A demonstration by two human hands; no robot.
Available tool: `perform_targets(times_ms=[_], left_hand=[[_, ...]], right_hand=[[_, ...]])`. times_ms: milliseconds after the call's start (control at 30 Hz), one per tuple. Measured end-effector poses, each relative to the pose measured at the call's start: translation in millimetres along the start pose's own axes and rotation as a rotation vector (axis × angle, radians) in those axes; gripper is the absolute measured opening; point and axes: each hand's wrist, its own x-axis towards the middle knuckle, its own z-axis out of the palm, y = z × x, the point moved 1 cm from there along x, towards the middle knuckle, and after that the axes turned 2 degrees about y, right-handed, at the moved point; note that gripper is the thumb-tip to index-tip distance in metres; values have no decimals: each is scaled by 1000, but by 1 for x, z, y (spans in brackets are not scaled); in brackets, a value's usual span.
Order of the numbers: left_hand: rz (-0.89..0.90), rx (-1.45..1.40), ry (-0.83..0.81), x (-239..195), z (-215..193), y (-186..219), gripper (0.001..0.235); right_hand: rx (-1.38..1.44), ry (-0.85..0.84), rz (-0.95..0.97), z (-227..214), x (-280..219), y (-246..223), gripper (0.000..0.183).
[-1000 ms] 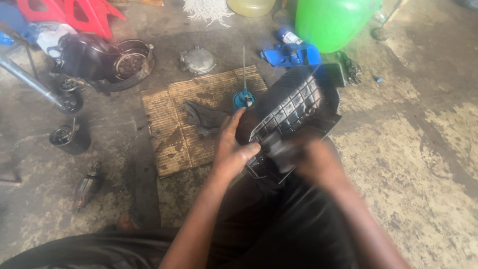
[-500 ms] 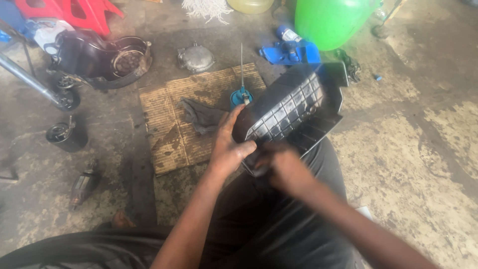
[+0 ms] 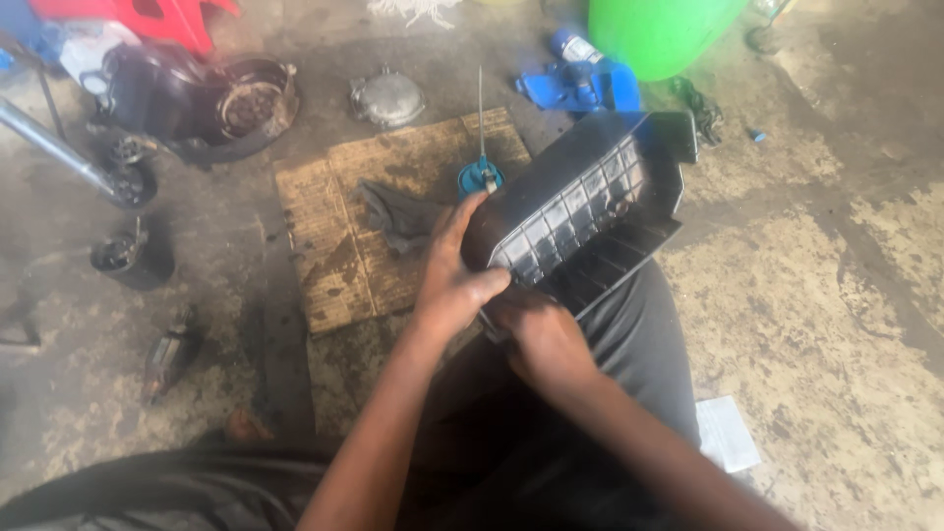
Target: The person sits on the floor and cleans a black plastic automotive part using a rag and a blue oil can. They wipe the part, spray it with oil, and continue wiping to remove grime.
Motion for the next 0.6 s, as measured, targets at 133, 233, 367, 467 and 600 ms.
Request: perform_targets(times_ms=[133,233,367,467,600], left_hand=[[4,-58,-29,-3,-4,-4,89],[39,-41,-33,0,-2,4,89],[-55,32,-17,1,-3,12,90],[-51,13,-6,2,-4,4,88],[-7,-89,1,-1,-5,-8,86]], right_hand=[[-23,223,-310,-40,9,71,30],[-355,66,100,-62,33,122,20],[-419,23,323,-43,34,93,15],[52,180,78,0,6,11,37],[367,-122,-3,-26,3,5,47]])
